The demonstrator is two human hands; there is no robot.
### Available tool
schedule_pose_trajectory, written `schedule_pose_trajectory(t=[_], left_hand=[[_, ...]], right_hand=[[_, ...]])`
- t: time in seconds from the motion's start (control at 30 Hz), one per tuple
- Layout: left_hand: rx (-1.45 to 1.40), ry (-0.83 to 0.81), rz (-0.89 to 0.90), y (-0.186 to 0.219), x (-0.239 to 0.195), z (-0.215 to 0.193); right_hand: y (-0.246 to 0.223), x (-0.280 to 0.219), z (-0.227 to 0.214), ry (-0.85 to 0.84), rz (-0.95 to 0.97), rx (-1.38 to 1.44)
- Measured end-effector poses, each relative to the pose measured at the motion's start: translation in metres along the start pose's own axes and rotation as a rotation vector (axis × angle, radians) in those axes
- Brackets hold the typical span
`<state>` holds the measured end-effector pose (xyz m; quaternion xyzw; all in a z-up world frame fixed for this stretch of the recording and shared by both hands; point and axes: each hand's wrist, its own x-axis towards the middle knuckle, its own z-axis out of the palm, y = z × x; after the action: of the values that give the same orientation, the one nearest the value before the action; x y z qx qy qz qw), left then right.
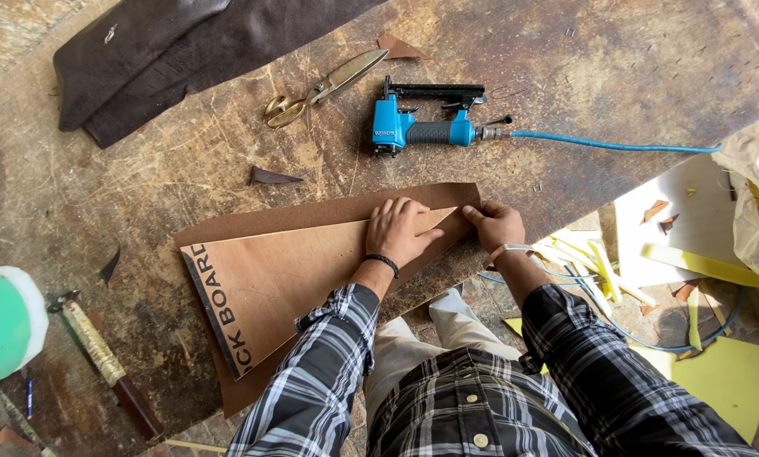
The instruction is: The person staples dark fabric onto a triangular cardboard piece using a pneumatic staple gun. They fold the fabric edges over the board, secure them with staples, and trim excess fabric with scissors.
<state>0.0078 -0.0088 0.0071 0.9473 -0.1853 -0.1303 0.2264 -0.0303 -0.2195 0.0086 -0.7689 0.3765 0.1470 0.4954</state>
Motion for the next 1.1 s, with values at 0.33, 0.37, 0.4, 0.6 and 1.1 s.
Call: schedule_pose_trajectory(t=[0.33,0.37,0.4,0.6,1.1], left_hand=[[-0.008,0.077,-0.001,0.008,0.004,0.004],[0.005,0.077,0.0,0.005,0.001,0.003],[0.002,0.094,0.008,0.004,-0.001,0.003],[0.045,0.029,-0.026,0.003,0.007,-0.001],[-0.068,0.104,0.002,0.008,-0.002,-0.001]], right_hand=[[0.009,0.011,0.017,0.173,-0.033,0.005],[0.011,0.008,0.023,0.208,-0.039,0.05],[0.013,0.004,0.027,0.21,-0.048,0.123],[-0.001,-0.013,0.036,0.314,-0.626,-0.26],[0.013,-0.056,0.052,-0.068,-0.654,-0.654]])
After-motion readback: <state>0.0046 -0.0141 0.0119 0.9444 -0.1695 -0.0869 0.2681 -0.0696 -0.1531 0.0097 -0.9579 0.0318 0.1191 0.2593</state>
